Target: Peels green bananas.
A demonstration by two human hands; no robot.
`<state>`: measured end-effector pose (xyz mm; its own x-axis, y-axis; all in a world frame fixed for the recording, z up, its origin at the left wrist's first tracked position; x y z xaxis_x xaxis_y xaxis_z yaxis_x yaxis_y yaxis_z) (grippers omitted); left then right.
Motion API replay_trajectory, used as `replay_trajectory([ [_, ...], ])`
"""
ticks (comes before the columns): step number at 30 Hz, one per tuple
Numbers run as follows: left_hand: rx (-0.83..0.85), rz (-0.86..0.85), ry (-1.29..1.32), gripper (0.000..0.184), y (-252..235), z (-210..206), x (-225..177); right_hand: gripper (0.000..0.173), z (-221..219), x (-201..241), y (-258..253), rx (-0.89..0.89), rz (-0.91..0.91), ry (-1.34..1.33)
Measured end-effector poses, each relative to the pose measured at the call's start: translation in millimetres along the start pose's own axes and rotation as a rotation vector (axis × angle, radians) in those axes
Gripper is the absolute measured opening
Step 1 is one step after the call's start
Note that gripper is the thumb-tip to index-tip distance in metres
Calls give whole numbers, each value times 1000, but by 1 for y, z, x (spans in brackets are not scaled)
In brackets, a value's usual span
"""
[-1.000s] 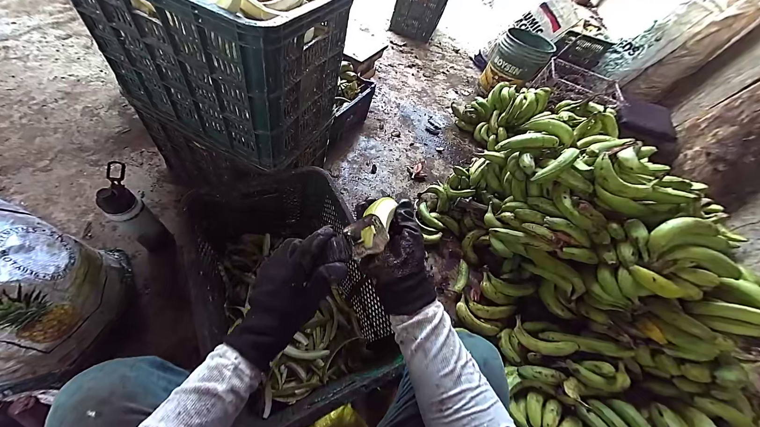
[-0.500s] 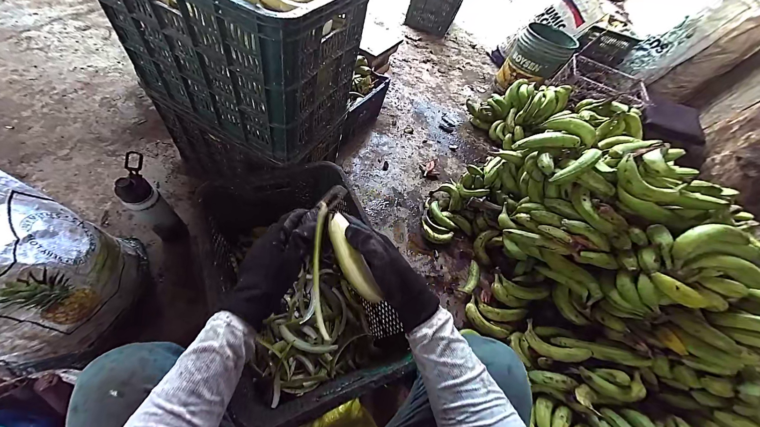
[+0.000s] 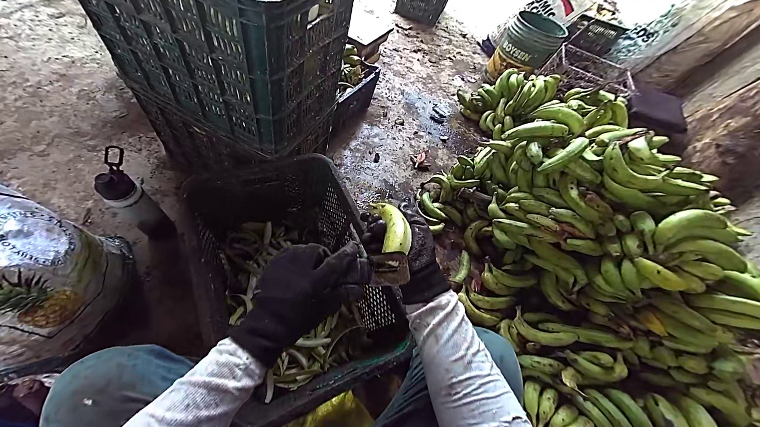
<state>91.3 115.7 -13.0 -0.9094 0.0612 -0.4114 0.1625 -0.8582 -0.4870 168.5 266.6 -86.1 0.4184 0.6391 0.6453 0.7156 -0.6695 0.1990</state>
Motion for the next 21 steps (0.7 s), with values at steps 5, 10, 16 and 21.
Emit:
replay_trajectory([
  [5, 287, 424, 299, 57, -4, -27, 47, 28, -31, -3, 13, 82, 111, 354],
  [10, 174, 825, 503, 47, 9, -19, 102, 39, -46, -11, 17, 117, 54, 502],
  [16, 158, 675, 528, 47, 8, -2, 92, 47, -29, 4, 10, 67, 83, 213],
  [21, 219, 152, 397, 63, 3, -7, 28, 46, -9, 16, 3, 14, 105, 204],
])
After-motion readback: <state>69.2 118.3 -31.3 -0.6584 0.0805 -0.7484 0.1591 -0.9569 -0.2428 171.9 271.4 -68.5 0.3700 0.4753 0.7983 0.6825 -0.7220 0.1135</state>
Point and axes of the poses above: each hand's wrist, its own y-axis away from the middle knuckle, its own z-axis out of the back of the hand, x = y × z, the point moved 10 cm from there along -y, towards the middle knuckle, and after that the axes turned 2 degrees about z, right-handed, at the moved point
